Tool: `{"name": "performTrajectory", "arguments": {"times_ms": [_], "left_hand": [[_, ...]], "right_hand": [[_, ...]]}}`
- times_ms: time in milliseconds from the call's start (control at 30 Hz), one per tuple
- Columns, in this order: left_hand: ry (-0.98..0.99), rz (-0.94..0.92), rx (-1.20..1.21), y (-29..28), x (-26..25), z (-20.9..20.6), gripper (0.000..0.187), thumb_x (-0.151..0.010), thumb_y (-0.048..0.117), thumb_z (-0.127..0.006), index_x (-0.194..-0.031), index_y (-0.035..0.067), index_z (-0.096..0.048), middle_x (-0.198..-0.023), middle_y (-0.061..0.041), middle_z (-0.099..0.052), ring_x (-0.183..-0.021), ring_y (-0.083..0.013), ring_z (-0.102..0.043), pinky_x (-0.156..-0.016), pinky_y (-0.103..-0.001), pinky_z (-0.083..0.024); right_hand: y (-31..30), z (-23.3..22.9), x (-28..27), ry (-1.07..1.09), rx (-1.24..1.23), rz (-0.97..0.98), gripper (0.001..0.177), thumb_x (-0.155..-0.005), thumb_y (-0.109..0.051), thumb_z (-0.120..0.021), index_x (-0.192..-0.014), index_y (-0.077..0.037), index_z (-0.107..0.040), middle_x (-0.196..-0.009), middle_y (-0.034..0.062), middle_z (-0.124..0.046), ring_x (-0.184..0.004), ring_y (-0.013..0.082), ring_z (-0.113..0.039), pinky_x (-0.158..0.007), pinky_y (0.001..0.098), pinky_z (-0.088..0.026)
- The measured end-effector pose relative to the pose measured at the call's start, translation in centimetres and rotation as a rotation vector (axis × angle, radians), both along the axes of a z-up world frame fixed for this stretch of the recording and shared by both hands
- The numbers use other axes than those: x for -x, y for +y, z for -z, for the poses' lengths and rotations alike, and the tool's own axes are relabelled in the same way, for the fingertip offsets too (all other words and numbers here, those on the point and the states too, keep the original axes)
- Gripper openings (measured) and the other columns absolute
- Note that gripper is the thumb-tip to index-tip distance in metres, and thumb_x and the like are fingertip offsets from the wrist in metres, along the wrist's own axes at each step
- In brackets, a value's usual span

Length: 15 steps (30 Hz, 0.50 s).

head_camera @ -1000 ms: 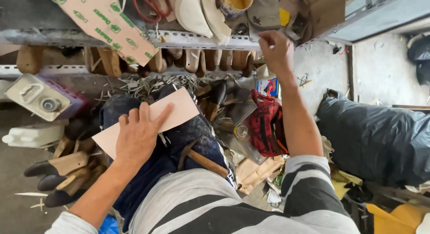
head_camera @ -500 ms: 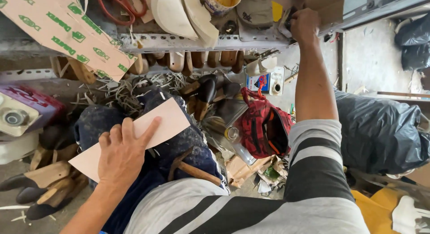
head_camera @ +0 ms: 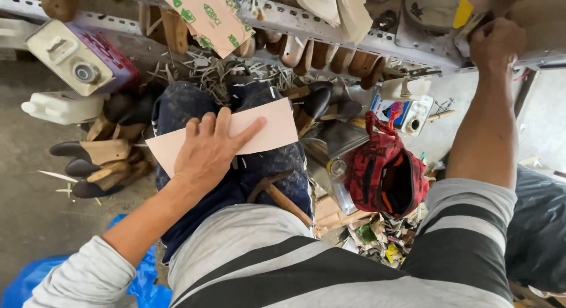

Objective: Hammering and shaping leather pieces over a shoe last in a workshop environment.

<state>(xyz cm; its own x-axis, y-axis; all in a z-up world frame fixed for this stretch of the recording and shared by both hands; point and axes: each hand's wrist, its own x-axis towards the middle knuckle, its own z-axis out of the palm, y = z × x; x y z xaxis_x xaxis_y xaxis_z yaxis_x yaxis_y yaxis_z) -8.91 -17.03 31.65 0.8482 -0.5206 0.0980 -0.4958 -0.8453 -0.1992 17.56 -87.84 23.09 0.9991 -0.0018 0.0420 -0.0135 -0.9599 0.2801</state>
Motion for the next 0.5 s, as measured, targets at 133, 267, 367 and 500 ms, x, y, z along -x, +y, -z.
{"name": "performTrajectory", "arguments": {"times_ms": [133,267,367,500], "left_hand": [[0.010,0.017,0.013,0.0,0.0,0.0,0.088,-0.090,0.005,-0.055,-0.162,0.048,-0.028,-0.124,-0.011,-0.049,-0.086,-0.0232,-0.050,-0.074,-0.035,-0.044],[0.016,0.006,0.005,-0.1,-0.2,-0.4,0.087,-0.089,0.007,-0.054,-0.161,0.049,-0.030,-0.124,-0.010,-0.050,-0.087,-0.0230,-0.050,-0.077,-0.035,-0.045],[0.029,0.006,0.024,-0.2,0.0,-0.5,0.084,-0.092,0.009,-0.053,-0.163,0.048,-0.029,-0.120,-0.010,-0.051,-0.085,-0.0237,-0.051,-0.077,-0.037,-0.045],[-0.010,0.011,0.029,-0.2,-0.1,-0.1,0.088,-0.092,0.005,-0.054,-0.164,0.047,-0.027,-0.123,-0.011,-0.052,-0.086,-0.0229,-0.050,-0.077,-0.036,-0.045]], "right_hand": [[0.3,-0.2,-0.1,-0.111,-0.112,0.213,0.008,-0.093,-0.011,-0.081,-0.093,-0.003,-0.080,-0.080,0.0128,-0.079,-0.068,0.0232,-0.078,-0.048,0.0319,-0.065],[1.7,-1.9,0.3,-0.136,-0.175,0.205,0.009,-0.093,0.005,-0.071,-0.098,-0.002,-0.075,-0.090,0.0197,-0.078,-0.074,0.0257,-0.078,-0.048,0.0297,-0.065],[3.3,-3.5,0.8,-0.091,-0.386,0.231,0.012,-0.103,0.005,-0.060,-0.101,-0.005,-0.066,-0.100,0.0157,-0.072,-0.083,0.0210,-0.075,-0.058,0.0292,-0.068],[0.7,-1.1,-0.8,-0.154,-0.193,0.291,0.006,-0.098,-0.001,-0.067,-0.094,-0.005,-0.068,-0.085,0.0120,-0.070,-0.071,0.0202,-0.071,-0.049,0.0287,-0.060]]}}
